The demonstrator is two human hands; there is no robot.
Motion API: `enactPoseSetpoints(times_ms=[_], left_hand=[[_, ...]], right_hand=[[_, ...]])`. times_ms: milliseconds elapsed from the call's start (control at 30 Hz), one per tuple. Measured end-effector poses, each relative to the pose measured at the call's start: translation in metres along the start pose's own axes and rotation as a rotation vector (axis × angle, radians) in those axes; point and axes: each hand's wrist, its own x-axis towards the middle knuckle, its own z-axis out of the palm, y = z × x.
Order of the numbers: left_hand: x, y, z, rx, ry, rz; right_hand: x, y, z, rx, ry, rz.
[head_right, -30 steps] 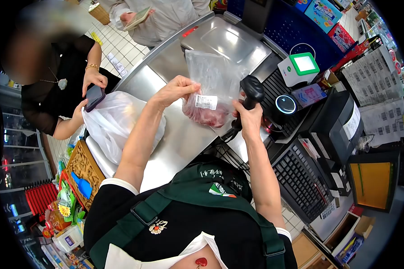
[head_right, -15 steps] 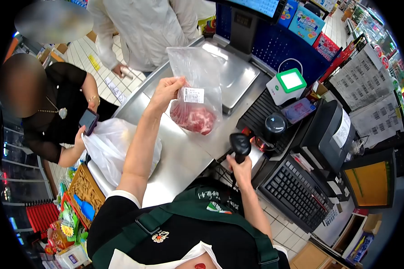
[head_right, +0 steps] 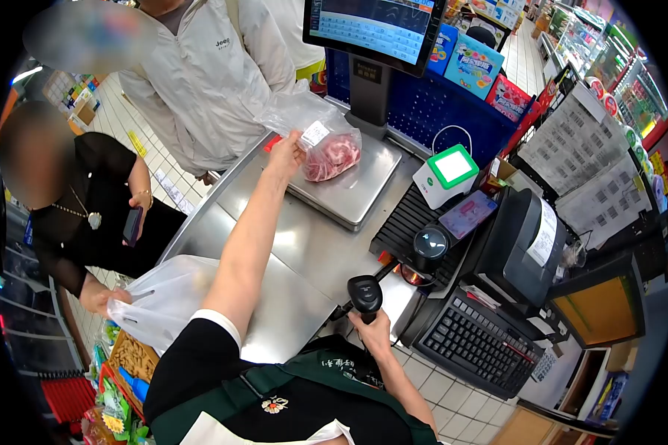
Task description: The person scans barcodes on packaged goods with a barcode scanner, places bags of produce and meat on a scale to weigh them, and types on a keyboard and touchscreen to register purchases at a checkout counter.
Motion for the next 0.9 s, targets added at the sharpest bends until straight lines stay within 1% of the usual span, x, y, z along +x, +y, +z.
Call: enactPoseSetpoints(times_ms=[33, 67, 133, 167, 233, 267, 333, 367, 433, 467, 533, 567, 633, 667, 733, 767, 800, 833, 900], left_hand=[[0.007, 0.000, -0.005, -0.032, -0.012, -0.056], [0.012, 0.000, -0.010, -0.040, -0.005, -0.056], [0.010, 0.014, -0.010, 0.185, -0.212, -0.039], [0.009, 0.020, -0.007, 0.172, -0.206, -0.034], [0.012, 0.028, -0.004, 0.379, -0.313, -0.060], [0.015, 0.032, -0.003, 0.369, -0.310, -0.054], [0.025, 0.037, -0.001, 0.492, -0.451, -0.062], [0.030, 0.039, 0.002, 0.487, -0.454, -0.056], [0.027, 0.042, 0.007, 0.568, -0.458, 0.010], [0.027, 0.044, 0.008, 0.558, -0.454, 0.010], [0.028, 0.050, 0.011, 0.763, -0.567, 0.067], [0.027, 0.051, 0.012, 0.753, -0.558, 0.067], [0.034, 0.051, 0.013, 0.797, -0.630, 0.137], [0.036, 0.050, 0.011, 0.797, -0.628, 0.140], [0.045, 0.040, 0.006, 0.647, -0.508, 0.157], [0.047, 0.037, 0.003, 0.657, -0.517, 0.169], [0.045, 0.033, -0.003, 0.665, -0.460, 0.153], [0.043, 0.028, -0.011, 0.671, -0.403, 0.137], [0.052, 0.007, -0.034, 0.579, -0.294, 0.017]], right_hand=[[0.000, -0.001, 0.001, -0.001, 0.002, -0.004], [-0.001, -0.003, 0.003, 0.031, -0.005, -0.003], [-0.002, -0.013, 0.008, 0.068, -0.036, 0.004], [0.000, -0.017, 0.010, 0.098, -0.073, 0.005], [0.005, -0.019, 0.014, 0.083, -0.109, 0.002], [0.005, -0.023, 0.017, 0.088, -0.102, -0.010], [0.010, -0.025, 0.019, 0.038, -0.128, -0.024], [0.011, -0.028, 0.022, 0.044, -0.134, -0.026], [0.012, -0.032, 0.025, 0.034, -0.141, -0.021], [0.014, -0.033, 0.026, 0.026, -0.155, -0.019], [0.015, -0.040, 0.028, 0.021, -0.172, -0.010], [0.014, -0.044, 0.028, 0.008, -0.178, -0.008], [0.015, -0.050, 0.031, -0.026, -0.203, 0.004], [0.017, -0.051, 0.032, -0.037, -0.223, 0.006], [0.019, -0.055, 0.032, -0.033, -0.231, -0.016], [0.022, -0.059, 0.033, -0.027, -0.237, -0.040], [0.025, -0.063, 0.034, -0.016, -0.210, -0.025], [0.031, -0.064, 0.031, -0.068, -0.254, -0.057], [0.041, -0.070, 0.027, -0.127, -0.274, -0.080]])
